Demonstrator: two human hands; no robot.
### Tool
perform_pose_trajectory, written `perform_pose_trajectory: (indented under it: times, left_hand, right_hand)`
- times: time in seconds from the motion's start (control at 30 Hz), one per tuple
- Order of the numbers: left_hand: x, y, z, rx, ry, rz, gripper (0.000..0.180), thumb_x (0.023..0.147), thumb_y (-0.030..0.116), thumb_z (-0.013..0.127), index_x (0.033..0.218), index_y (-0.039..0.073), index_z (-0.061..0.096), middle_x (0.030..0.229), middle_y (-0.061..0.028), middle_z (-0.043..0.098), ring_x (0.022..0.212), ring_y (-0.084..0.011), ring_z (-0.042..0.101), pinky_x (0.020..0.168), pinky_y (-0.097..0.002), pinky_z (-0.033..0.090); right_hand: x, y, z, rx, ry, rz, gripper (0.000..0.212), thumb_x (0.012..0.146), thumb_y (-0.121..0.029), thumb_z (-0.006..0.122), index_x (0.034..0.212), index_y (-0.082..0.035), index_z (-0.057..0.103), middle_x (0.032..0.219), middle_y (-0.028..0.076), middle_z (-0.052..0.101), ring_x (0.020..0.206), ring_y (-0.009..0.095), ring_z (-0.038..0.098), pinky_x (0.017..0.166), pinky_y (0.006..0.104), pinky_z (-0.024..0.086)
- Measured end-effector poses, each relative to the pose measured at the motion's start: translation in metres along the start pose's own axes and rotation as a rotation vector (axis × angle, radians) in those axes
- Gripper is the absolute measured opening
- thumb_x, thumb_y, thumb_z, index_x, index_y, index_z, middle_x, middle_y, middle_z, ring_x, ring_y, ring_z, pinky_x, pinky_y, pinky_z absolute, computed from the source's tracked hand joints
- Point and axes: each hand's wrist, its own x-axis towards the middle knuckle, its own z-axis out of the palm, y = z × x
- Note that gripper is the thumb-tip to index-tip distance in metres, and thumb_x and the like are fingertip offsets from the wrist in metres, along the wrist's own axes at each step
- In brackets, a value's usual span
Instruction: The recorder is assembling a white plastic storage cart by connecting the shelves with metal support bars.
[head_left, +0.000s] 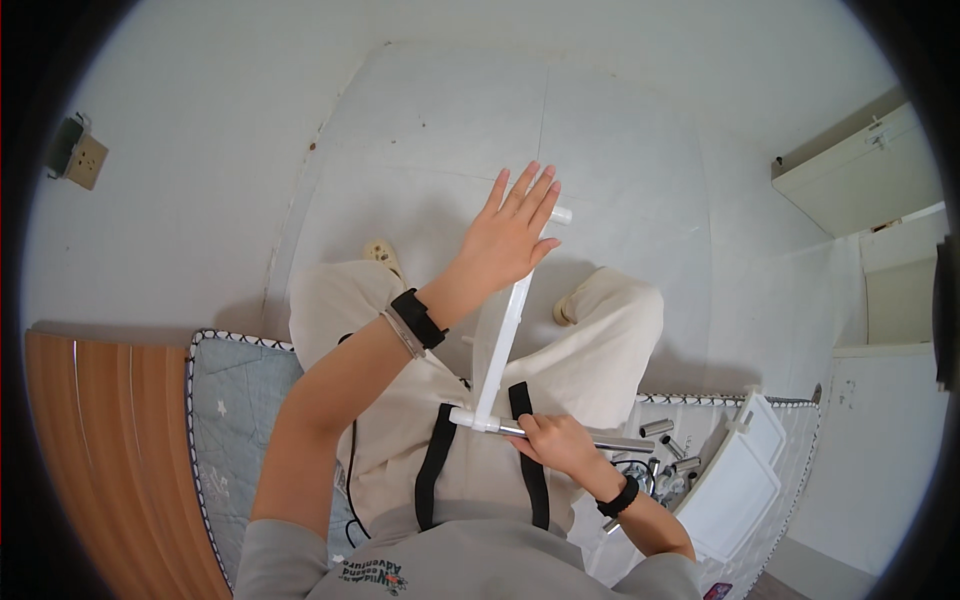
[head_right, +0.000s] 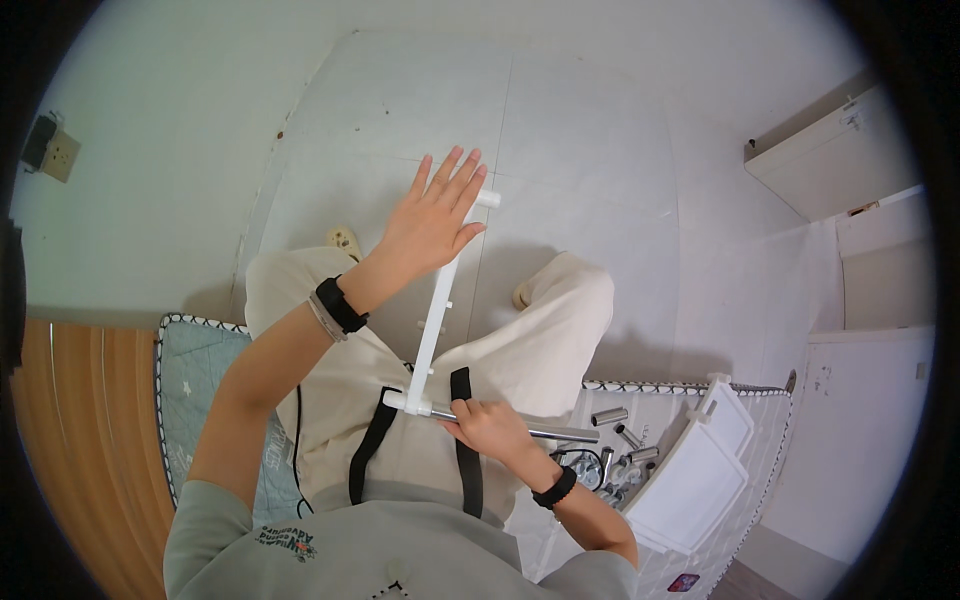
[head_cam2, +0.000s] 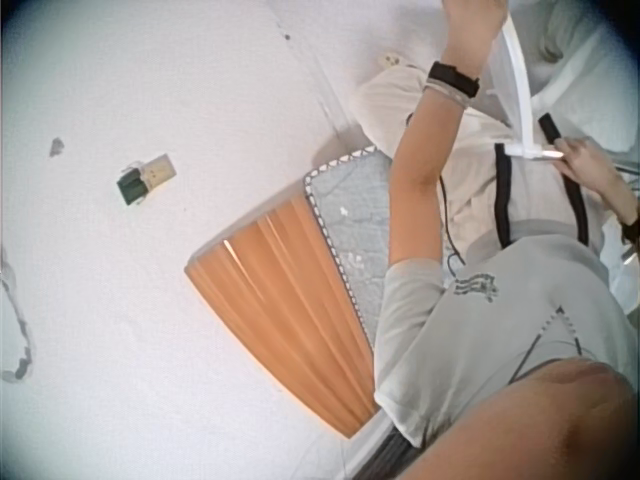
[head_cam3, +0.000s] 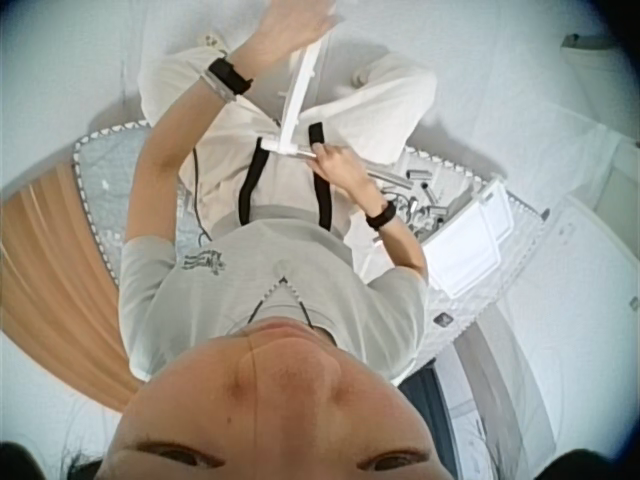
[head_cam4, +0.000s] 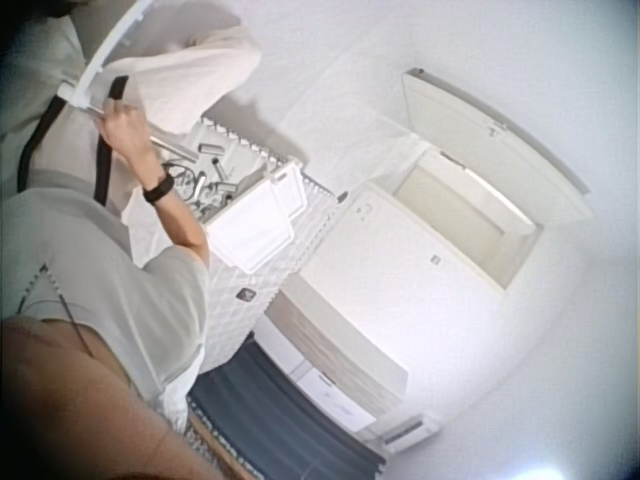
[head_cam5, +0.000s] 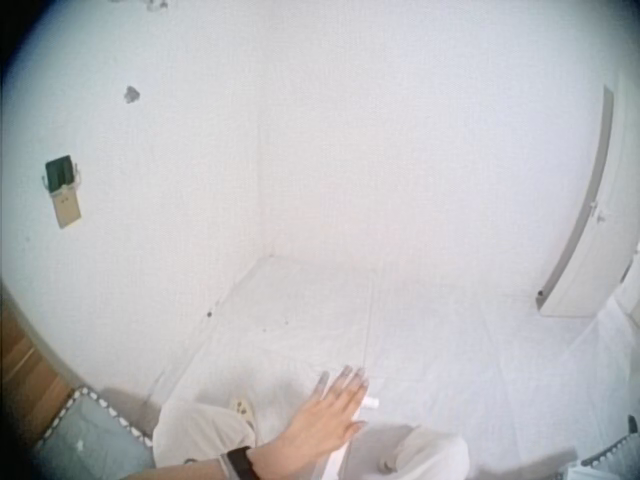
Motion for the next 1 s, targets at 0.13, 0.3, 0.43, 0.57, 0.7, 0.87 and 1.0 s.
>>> perform_pose_trajectory:
  times: [0.13, 0.3, 0.43, 0.57, 0.7, 0.87, 1.0]
  left_hand:
    - [0.0012, -0.0001, 0.0058, 0.01, -0.015, 0.021, 0.062, 0.09, 0.042, 0.042, 0.136, 0.001, 0.031, 0.144, -0.0134, 0.026, 0.135, -0.0304, 0.018, 0.109, -0.0487, 0.014]
    - [0.0003, 0.0007, 0.0092, -0.006, -0.045, 0.013, 0.061, 0.09, 0.04, 0.043, 0.134, -0.001, 0.032, 0.143, -0.0159, 0.026, 0.135, -0.0309, 0.019, 0.109, -0.0487, 0.015]
    - [-0.0006, 0.0009, 0.0084, -0.03, -0.043, 0.015, 0.063, 0.09, 0.039, 0.045, 0.135, -0.002, 0.03, 0.144, -0.0175, 0.025, 0.135, -0.032, 0.019, 0.109, -0.0489, 0.015]
    - [-0.0012, 0.0031, 0.0049, -0.079, 0.046, -0.01, 0.068, 0.088, 0.04, 0.047, 0.137, -0.002, 0.026, 0.145, -0.0179, 0.021, 0.135, -0.0331, 0.018, 0.109, -0.0485, 0.015]
    - [-0.0031, 0.0043, 0.0045, -0.075, 0.06, -0.03, 0.071, 0.087, 0.041, 0.049, 0.138, -0.001, 0.024, 0.146, -0.0173, 0.019, 0.135, -0.0329, 0.017, 0.109, -0.048, 0.015]
    - [-0.005, 0.0042, 0.0051, -0.07, 0.061, -0.037, 0.07, 0.087, 0.041, 0.049, 0.138, -0.001, 0.024, 0.146, -0.0164, 0.019, 0.135, -0.0327, 0.017, 0.109, -0.048, 0.016]
    - [-0.0054, 0.0037, 0.004, -0.055, 0.066, -0.036, 0.07, 0.087, 0.041, 0.048, 0.138, -0.001, 0.025, 0.146, -0.0158, 0.019, 0.135, -0.0325, 0.017, 0.108, -0.048, 0.017]
  right_hand:
    - [0.0004, 0.0007, -0.0007, 0.005, 0.025, -0.01, 0.032, 0.081, -0.033, 0.061, 0.07, -0.007, 0.047, 0.055, 0.007, 0.052, 0.046, 0.025, 0.055, 0.044, 0.033, 0.045]
    - [-0.0004, 0.0019, -0.0008, 0.006, -0.003, 0.0, 0.03, 0.081, -0.032, 0.061, 0.073, -0.007, 0.048, 0.057, 0.007, 0.051, 0.048, 0.025, 0.055, 0.045, 0.0335, 0.045]
    - [-0.0006, 0.0034, 0.0011, -0.011, -0.009, -0.002, 0.03, 0.081, -0.032, 0.061, 0.073, -0.007, 0.048, 0.057, 0.007, 0.051, 0.048, 0.025, 0.054, 0.045, 0.0333, 0.045]
    - [-0.0008, 0.0043, 0.0008, -0.006, -0.008, 0.002, 0.031, 0.081, -0.033, 0.061, 0.073, -0.007, 0.049, 0.057, 0.007, 0.051, 0.048, 0.025, 0.054, 0.045, 0.0332, 0.046]
    - [0.0004, 0.0044, 0.0015, -0.025, 0.035, -0.033, 0.032, 0.081, -0.033, 0.061, 0.069, -0.007, 0.047, 0.054, 0.006, 0.052, 0.045, 0.023, 0.055, 0.043, 0.0317, 0.045]
    - [0.0007, 0.0029, -0.0003, -0.029, 0.024, -0.025, 0.031, 0.081, -0.033, 0.061, 0.069, -0.007, 0.048, 0.054, 0.006, 0.052, 0.046, 0.023, 0.056, 0.044, 0.032, 0.046]
    - [0.0017, 0.0027, -0.0022, -0.024, 0.025, -0.033, 0.031, 0.081, -0.032, 0.061, 0.069, -0.007, 0.048, 0.054, 0.006, 0.052, 0.046, 0.023, 0.056, 0.044, 0.0321, 0.046]
